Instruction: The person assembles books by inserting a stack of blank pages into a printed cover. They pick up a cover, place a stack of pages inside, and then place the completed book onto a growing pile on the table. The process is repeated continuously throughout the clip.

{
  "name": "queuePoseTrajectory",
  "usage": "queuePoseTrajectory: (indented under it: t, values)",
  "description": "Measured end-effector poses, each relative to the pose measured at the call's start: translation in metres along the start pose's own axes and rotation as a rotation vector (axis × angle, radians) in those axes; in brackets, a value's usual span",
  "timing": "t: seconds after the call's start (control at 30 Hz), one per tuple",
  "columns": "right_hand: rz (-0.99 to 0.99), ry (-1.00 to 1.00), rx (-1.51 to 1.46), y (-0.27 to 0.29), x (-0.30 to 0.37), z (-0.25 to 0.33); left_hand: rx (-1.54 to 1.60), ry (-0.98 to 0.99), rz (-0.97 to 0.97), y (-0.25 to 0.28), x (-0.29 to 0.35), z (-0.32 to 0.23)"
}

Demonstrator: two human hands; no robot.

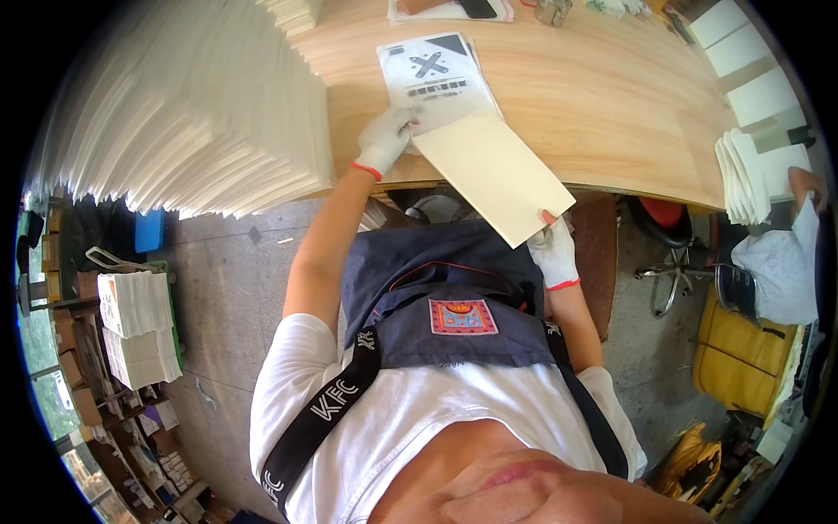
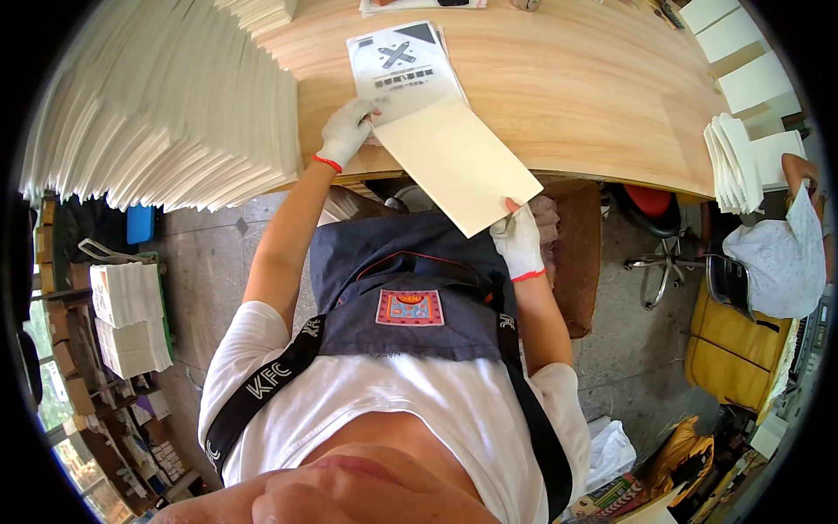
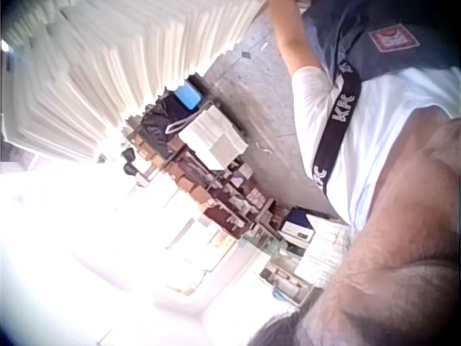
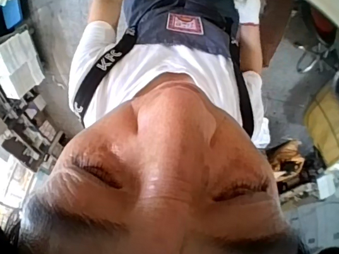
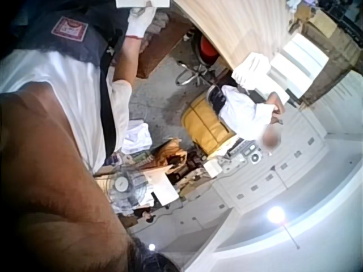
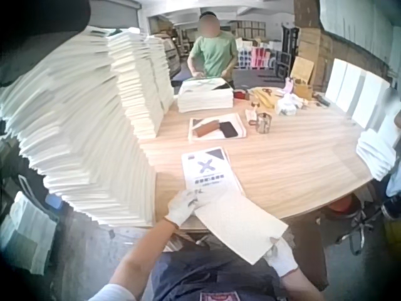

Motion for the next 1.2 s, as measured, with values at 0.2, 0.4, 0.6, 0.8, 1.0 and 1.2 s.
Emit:
queuePoseTrajectory:
  t: [0.2,0.4,0.6,0.8,1.0,1.2]
  values:
    - [-0.088,0.006,-0.08,-0.007,0.003,-0.018,0.142,-0.183,0.059,0.004,0.001,-0.021]
    - [-0.171,-0.026,-0.042,-0.042,0.025,-0.024,0.387,-0.013,-0.505,-0.005,0.052,-0.023]
    - [-0.032,0.008,0.092,-0.073,0.041,-0.01,2.224,0.639,-0.21,-0.141,0.046,0.018]
    - [0.149,-0.116,0.27,-0.065,0.024,-0.02,2.066,0.78,0.083,-0.144,0.091,-0.031]
    - [-0.016,-0.236,-0.173,-0.063,-0.028,-0.098,1.406,0.821,0.137,-0.176,0.15,-0.022]
    - [-0.007,-0.428,-0.167,-0.094,-0.018,-0.103,1.472,0.903,0.234,-0.141,0.15,-0.012]
Point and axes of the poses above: each hand's wrist, its own x-axis away from the middle knuckle, its own y-axis out of the back of the hand, z = x × y, the point moved 7 cm from there along -x, towards the middle knuckle, and after that the axes turned 4 degrees about y, right-handed, at the moved point
